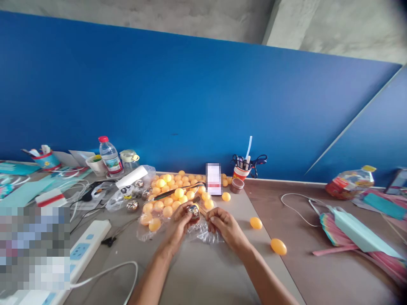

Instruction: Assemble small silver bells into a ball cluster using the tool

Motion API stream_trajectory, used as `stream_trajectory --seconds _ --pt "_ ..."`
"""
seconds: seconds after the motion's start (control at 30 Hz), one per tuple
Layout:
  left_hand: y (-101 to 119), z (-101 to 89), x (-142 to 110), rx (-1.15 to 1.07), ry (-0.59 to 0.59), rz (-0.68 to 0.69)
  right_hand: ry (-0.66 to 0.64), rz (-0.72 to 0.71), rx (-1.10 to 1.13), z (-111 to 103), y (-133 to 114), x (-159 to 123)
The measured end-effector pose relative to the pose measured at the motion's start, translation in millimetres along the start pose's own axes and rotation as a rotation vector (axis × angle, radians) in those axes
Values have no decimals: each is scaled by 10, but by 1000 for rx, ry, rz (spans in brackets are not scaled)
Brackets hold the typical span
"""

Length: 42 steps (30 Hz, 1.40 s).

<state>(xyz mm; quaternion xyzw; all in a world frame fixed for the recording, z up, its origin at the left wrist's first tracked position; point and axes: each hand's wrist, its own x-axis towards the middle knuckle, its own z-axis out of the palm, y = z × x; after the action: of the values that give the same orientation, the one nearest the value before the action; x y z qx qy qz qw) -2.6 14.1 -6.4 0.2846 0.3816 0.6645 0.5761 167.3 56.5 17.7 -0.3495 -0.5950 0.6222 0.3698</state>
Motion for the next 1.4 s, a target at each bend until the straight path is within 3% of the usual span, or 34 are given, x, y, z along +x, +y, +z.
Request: stream_trajectory --seconds 0.17,0.3,0.57,0.73,0.93,1.4 --pt "-22 -5 -7 45 -58 18 33 -6 351 40 -4 5" --pt "5 40 -20 64 -90 10 30 -7 474 73 34 27" --pt "-29 11 -16 136 -123 -35 27 87 374 99 -17 0" --pt "-48 -20 -16 184 -180 -11 111 48 214 103 15 7" --pt "-42 -4 -30 214 -177 -18 113 25 42 129 -12 -3" --pt "-60 25 -5 350 -151 46 127 85 37 118 53 24"
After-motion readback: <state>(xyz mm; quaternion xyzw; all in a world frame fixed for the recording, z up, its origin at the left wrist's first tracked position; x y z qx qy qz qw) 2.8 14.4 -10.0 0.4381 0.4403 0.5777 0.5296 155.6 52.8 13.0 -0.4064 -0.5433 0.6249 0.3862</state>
